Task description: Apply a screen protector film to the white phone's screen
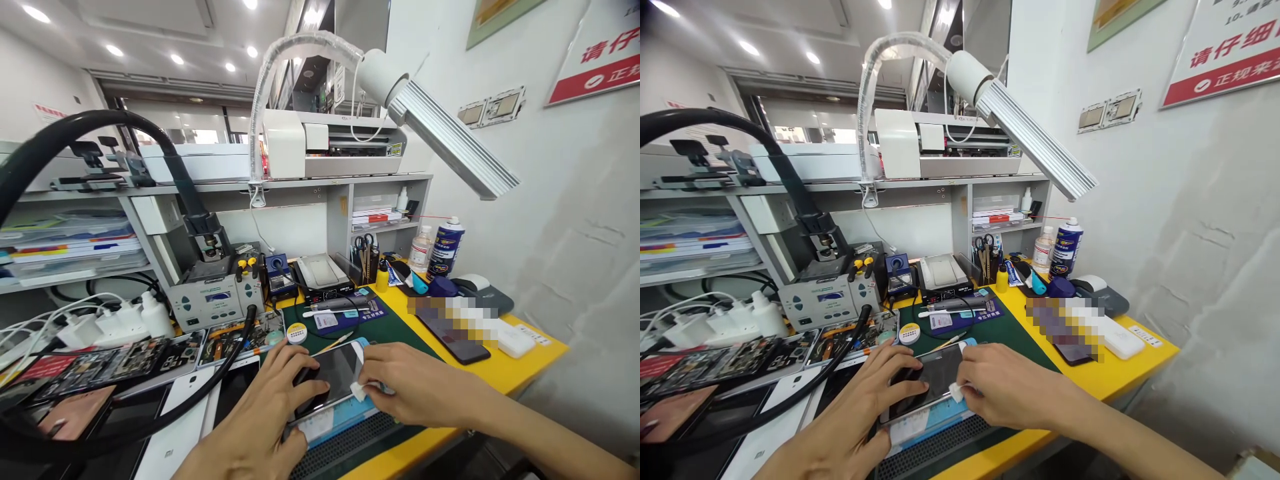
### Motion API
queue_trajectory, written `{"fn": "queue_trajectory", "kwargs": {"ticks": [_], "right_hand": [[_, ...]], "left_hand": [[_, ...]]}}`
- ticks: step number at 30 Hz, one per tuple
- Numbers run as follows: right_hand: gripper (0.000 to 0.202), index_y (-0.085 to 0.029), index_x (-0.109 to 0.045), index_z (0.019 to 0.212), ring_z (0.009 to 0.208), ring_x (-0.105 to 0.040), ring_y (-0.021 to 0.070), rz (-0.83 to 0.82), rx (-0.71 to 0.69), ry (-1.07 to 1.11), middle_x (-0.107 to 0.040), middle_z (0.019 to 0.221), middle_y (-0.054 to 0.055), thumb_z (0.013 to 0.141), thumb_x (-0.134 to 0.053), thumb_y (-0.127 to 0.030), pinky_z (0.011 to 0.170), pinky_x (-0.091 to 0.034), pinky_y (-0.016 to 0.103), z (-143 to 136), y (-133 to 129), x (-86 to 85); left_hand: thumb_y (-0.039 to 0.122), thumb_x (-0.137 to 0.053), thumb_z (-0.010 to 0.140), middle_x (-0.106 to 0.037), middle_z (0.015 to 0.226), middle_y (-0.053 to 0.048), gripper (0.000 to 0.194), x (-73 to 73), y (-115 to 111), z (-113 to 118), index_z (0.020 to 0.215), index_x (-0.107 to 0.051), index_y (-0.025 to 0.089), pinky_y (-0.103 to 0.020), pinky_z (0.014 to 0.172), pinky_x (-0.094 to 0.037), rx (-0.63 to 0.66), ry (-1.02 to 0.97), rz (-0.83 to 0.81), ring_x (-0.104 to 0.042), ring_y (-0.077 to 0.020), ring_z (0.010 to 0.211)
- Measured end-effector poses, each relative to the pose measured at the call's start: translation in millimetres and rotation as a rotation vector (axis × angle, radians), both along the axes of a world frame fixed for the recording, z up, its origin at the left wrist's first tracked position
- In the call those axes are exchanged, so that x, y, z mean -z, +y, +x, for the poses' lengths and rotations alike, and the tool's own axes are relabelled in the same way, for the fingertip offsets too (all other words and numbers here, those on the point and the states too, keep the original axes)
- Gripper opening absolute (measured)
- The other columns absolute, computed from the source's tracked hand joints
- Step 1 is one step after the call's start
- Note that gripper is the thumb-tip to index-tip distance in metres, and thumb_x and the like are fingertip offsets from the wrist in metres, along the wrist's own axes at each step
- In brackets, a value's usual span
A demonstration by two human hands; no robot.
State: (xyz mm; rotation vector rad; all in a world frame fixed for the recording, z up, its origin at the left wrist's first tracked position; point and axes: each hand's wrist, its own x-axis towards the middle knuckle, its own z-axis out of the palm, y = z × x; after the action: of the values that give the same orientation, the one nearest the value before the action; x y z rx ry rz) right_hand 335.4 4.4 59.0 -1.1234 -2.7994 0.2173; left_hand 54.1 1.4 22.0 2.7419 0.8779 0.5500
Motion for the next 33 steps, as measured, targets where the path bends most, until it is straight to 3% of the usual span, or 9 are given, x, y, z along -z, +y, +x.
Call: {"fn": "queue_trajectory", "kwargs": {"ticks": [6,10,16,20,24,28,33], "right_hand": [[0.014,-0.018,-0.068,0.092,0.083,-0.068,0.0212,0.107,-0.075,-0.043,-0.068,0.094,0.006,0.098,-0.056,-0.019,0.065,-0.041,0.031,-30,-10,8.7],[0.017,-0.017,-0.068,0.091,0.078,-0.067,0.0214,0.233,-0.119,-0.045,-0.068,0.09,0.006,0.1,-0.054,-0.021,0.064,-0.042,0.033,-50,-15,19.6],[0.014,-0.015,-0.066,0.096,0.087,-0.067,0.0255,0.322,-0.156,-0.065,-0.068,0.097,0.009,0.1,-0.053,-0.02,0.067,-0.048,0.036,-69,-22,32.1],[0.013,-0.011,-0.067,0.104,0.094,-0.069,0.0309,0.33,-0.197,-0.156,-0.069,0.104,0.014,0.095,-0.058,-0.014,0.068,-0.053,0.039,-80,-28,31.3],[0.013,-0.011,-0.066,0.105,0.09,-0.07,0.0313,0.293,-0.13,-0.109,-0.069,0.105,0.014,0.096,-0.057,-0.014,0.06,-0.055,0.038,-93,-29,37.7],[0.012,-0.012,-0.067,0.1,0.089,-0.071,0.0321,0.261,-0.123,-0.113,-0.069,0.103,0.014,0.097,-0.055,-0.016,0.058,-0.056,0.039,-94,-26,43.5],[0.012,-0.012,-0.067,0.104,0.096,-0.07,0.0316,0.281,-0.093,-0.145,-0.069,0.107,0.014,0.095,-0.06,-0.016,0.065,-0.056,0.038,-79,-28,37.4]], "left_hand": [[0.006,-0.051,0.062,-0.053,0.135,-0.006,0.075,1.9,1,-2,0.132,-0.059,0.031,-0.063,0.114,-0.035,-0.005,-0.03,-0.014,-0.044,-0.032,0.13],[0.006,-0.045,0.073,-0.055,0.133,-0.008,0.065,5.3,5,-6,0.132,-0.057,0.028,-0.062,0.115,-0.035,0.038,-0.104,0.053,-0.046,-0.0302,0.13],[0.006,-0.038,0.084,-0.053,0.138,-0.009,0.055,11.2,9,-12,0.133,-0.054,0.025,-0.056,0.116,-0.035,0.117,-0.208,0.14,-0.041,-0.0283,0.137],[0.008,-0.034,0.091,-0.051,0.141,-0.008,0.05,15.1,11,-16,0.134,-0.051,0.028,-0.055,0.118,-0.032,0.127,-0.203,0.059,-0.036,-0.0273,0.141],[0.006,-0.036,0.088,-0.047,0.145,-0.006,0.056,19.8,13,-18,0.137,-0.048,0.03,-0.057,0.121,-0.025,0.124,-0.191,0.003,-0.029,-0.0272,0.144],[0.006,-0.034,0.09,-0.045,0.146,-0.006,0.054,22.2,13,-19,0.137,-0.046,0.03,-0.057,0.121,-0.025,0.146,-0.219,0.006,-0.029,-0.0269,0.145],[0.01,-0.035,0.096,-0.045,0.146,-0.007,0.052,22.8,13,-19,0.142,-0.043,0.032,-0.058,0.12,-0.027,0.173,-0.235,0.047,-0.032,-0.0273,0.144]]}}
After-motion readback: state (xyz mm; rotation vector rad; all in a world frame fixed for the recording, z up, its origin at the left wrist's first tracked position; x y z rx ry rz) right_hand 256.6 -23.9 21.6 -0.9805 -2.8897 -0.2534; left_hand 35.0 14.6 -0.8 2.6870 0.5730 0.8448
